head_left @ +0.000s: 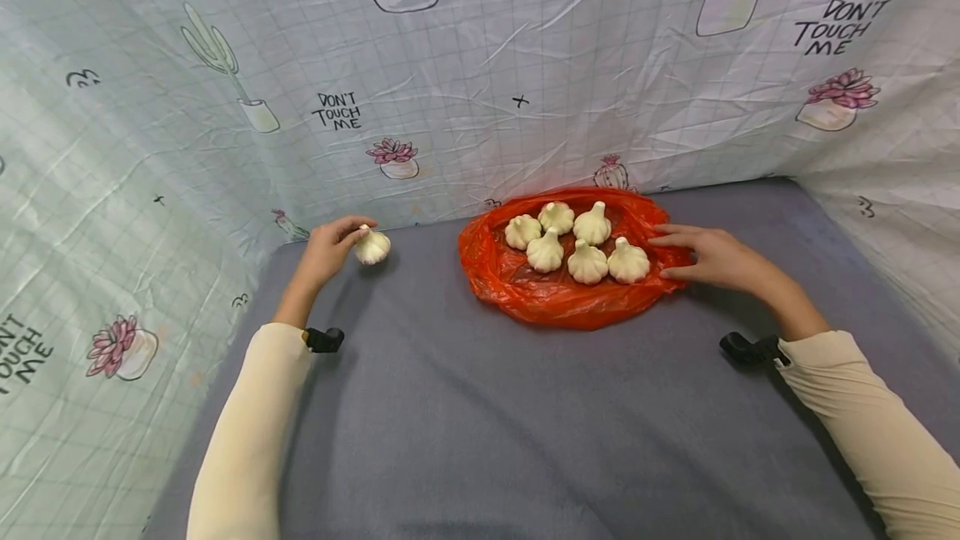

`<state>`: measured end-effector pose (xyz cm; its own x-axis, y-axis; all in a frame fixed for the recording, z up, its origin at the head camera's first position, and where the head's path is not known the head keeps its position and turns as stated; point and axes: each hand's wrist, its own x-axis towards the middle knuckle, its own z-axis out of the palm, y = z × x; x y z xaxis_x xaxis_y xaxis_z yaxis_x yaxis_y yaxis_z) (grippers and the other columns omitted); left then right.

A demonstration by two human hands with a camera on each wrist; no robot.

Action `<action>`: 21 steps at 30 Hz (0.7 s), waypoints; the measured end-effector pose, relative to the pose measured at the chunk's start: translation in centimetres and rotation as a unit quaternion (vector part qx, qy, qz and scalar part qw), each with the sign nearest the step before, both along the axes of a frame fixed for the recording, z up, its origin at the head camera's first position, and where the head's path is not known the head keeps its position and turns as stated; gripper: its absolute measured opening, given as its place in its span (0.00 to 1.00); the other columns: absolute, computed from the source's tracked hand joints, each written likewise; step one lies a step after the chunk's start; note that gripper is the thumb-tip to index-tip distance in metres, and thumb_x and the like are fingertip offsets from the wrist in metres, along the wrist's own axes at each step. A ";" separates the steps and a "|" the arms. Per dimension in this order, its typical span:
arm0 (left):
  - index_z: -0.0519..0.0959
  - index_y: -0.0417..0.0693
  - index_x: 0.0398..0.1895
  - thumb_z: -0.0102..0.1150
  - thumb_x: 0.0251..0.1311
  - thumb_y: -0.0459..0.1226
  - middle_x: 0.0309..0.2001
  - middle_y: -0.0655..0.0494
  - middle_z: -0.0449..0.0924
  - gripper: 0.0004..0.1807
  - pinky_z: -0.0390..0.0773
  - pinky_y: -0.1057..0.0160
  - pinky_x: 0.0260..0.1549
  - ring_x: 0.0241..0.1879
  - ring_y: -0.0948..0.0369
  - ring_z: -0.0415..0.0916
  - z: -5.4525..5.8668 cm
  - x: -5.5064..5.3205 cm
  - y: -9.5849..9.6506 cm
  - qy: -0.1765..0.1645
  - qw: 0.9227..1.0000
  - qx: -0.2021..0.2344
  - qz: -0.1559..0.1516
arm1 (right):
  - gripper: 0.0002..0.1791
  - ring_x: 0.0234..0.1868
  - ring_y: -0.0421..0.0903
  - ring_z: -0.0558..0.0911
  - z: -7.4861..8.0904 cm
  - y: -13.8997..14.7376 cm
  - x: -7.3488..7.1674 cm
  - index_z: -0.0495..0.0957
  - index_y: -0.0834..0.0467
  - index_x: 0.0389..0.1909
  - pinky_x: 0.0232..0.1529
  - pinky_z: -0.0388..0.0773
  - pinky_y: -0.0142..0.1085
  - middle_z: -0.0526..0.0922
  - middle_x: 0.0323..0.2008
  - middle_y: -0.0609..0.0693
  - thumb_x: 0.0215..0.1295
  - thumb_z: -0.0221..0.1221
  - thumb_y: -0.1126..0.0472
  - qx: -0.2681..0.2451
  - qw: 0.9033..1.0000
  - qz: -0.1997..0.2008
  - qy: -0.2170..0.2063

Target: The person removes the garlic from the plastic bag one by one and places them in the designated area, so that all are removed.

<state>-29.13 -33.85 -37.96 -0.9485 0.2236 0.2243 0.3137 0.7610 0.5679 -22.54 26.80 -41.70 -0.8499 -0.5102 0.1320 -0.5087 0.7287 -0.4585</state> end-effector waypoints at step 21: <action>0.79 0.38 0.61 0.49 0.78 0.40 0.61 0.36 0.78 0.19 0.71 0.40 0.60 0.62 0.42 0.73 -1.0 -2.3 -3.7 -0.039 0.998 0.023 0.039 | 0.29 0.64 0.64 0.74 0.1 0.0 0.1 0.78 0.64 0.64 0.58 0.72 0.59 0.70 0.70 0.65 0.62 0.71 0.61 0.010 1.000 0.002 -0.018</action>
<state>-31.42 -37.56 -38.98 -0.9775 0.1397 0.1579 0.2085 0.7532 0.6238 -22.43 26.82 -41.62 -0.8515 -0.5163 0.0918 -0.4958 0.7356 -0.4617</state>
